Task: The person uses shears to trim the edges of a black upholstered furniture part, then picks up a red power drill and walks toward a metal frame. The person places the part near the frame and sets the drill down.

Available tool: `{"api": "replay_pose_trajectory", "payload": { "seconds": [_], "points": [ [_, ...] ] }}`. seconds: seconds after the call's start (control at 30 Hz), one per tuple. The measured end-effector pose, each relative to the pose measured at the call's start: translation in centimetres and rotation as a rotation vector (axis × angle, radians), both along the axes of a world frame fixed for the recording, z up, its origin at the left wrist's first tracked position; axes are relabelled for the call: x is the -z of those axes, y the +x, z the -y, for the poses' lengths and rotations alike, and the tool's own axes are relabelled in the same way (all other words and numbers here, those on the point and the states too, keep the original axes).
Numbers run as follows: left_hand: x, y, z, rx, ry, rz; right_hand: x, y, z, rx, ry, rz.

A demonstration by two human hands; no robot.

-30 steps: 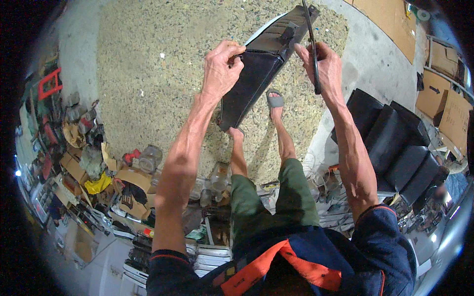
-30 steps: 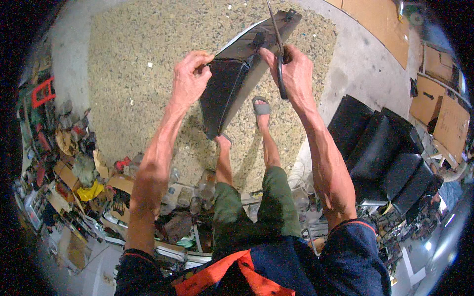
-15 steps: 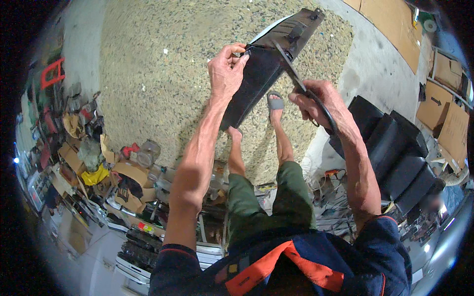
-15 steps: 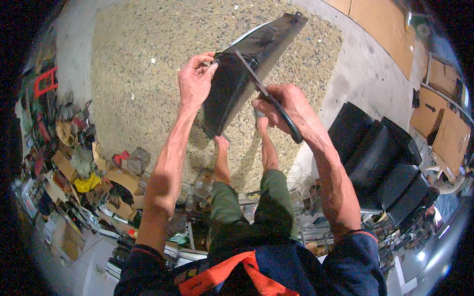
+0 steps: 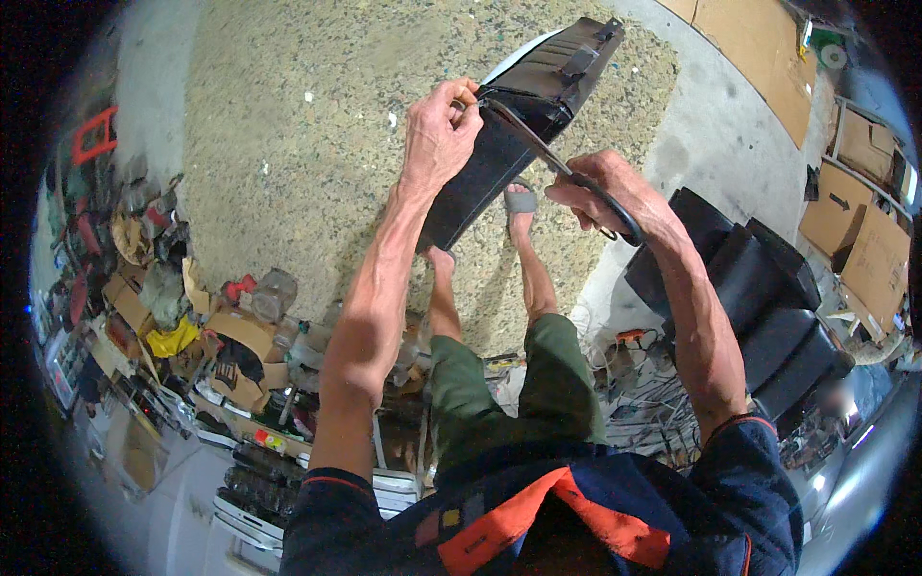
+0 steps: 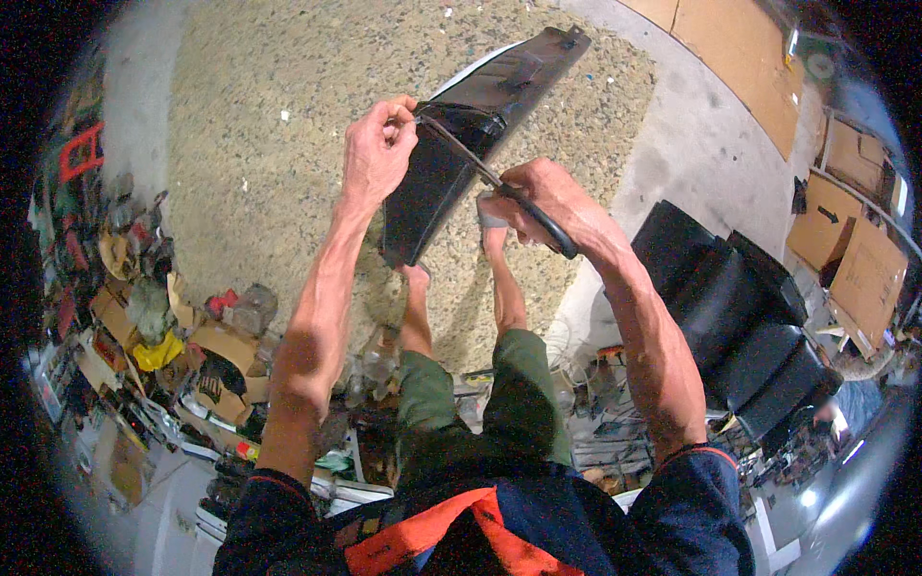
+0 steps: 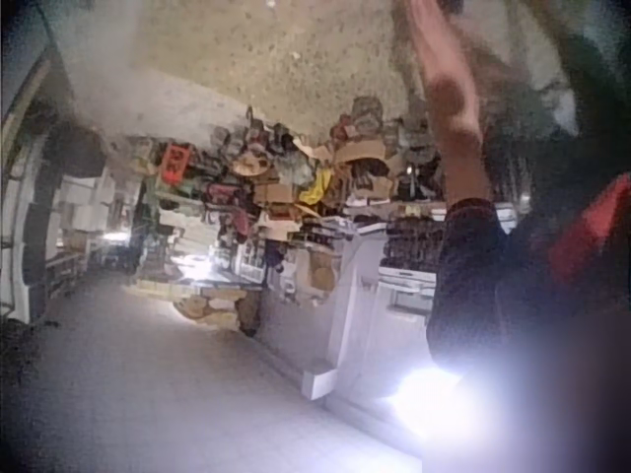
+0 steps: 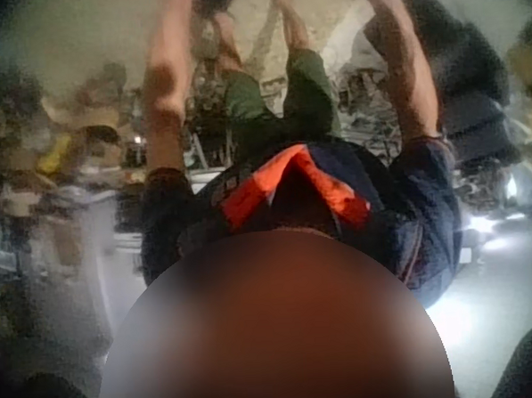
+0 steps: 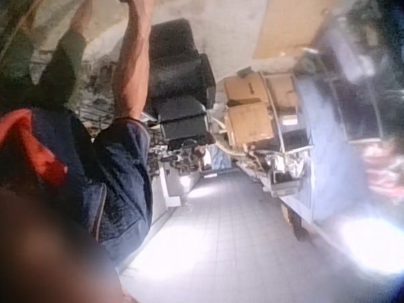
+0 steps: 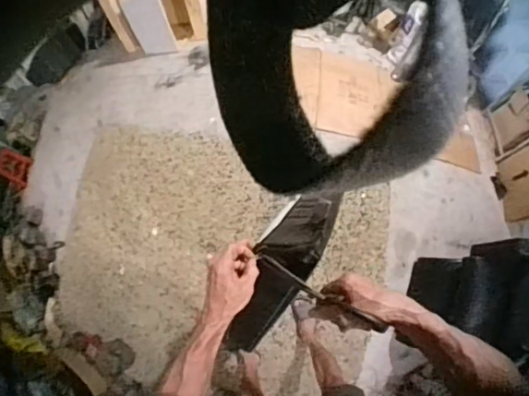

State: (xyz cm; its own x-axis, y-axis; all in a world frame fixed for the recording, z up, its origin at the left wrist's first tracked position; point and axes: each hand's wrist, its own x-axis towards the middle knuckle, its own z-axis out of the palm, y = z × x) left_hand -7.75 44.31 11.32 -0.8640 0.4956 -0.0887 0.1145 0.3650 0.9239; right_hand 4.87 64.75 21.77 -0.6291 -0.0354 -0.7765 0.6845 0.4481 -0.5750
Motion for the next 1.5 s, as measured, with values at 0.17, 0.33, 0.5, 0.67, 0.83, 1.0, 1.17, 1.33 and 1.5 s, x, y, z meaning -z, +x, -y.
{"api": "replay_pose_trajectory", "payload": {
  "seconds": [0.17, 0.33, 0.5, 0.67, 0.83, 1.0, 1.17, 1.33, 1.5],
  "points": [
    [0.4, 0.2, -0.4, 0.022, 0.036, -0.004, 0.3, -0.4, -1.3, 0.004, -0.094, -0.018],
    [0.6, 0.1, -0.4, 0.013, 0.037, 0.066, 0.6, -0.9, -2.0, 0.041, -0.179, -0.014],
    [0.8, 0.0, -0.5, 0.03, 0.084, 0.087, 0.0, -2.4, -2.6, -0.059, -0.129, -0.043],
    [0.8, -0.1, -0.5, 0.068, 0.108, 0.082, -0.8, -3.7, -3.1, -0.103, -0.096, -0.151],
    [0.7, 0.1, -0.6, 0.046, 0.145, 0.11, 0.2, -3.9, -3.6, -0.272, 0.022, -0.243],
    [0.5, 0.1, -0.6, 0.04, 0.164, 0.166, 1.3, -2.1, -3.5, -0.228, -0.004, -0.268],
    [0.8, -0.1, -0.6, 0.07, 0.201, 0.17, 0.7, -1.8, -3.6, -0.103, -0.118, 0.047],
    [1.0, -0.8, 0.1, 0.202, 0.185, 0.192, -1.1, -0.7, -4.0, -0.111, -0.055, 0.014],
    [0.3, -0.7, -1.1, 0.055, 0.105, 0.237, 0.3, 0.8, -5.2, 0.447, 0.218, -0.331]
  ]
}}
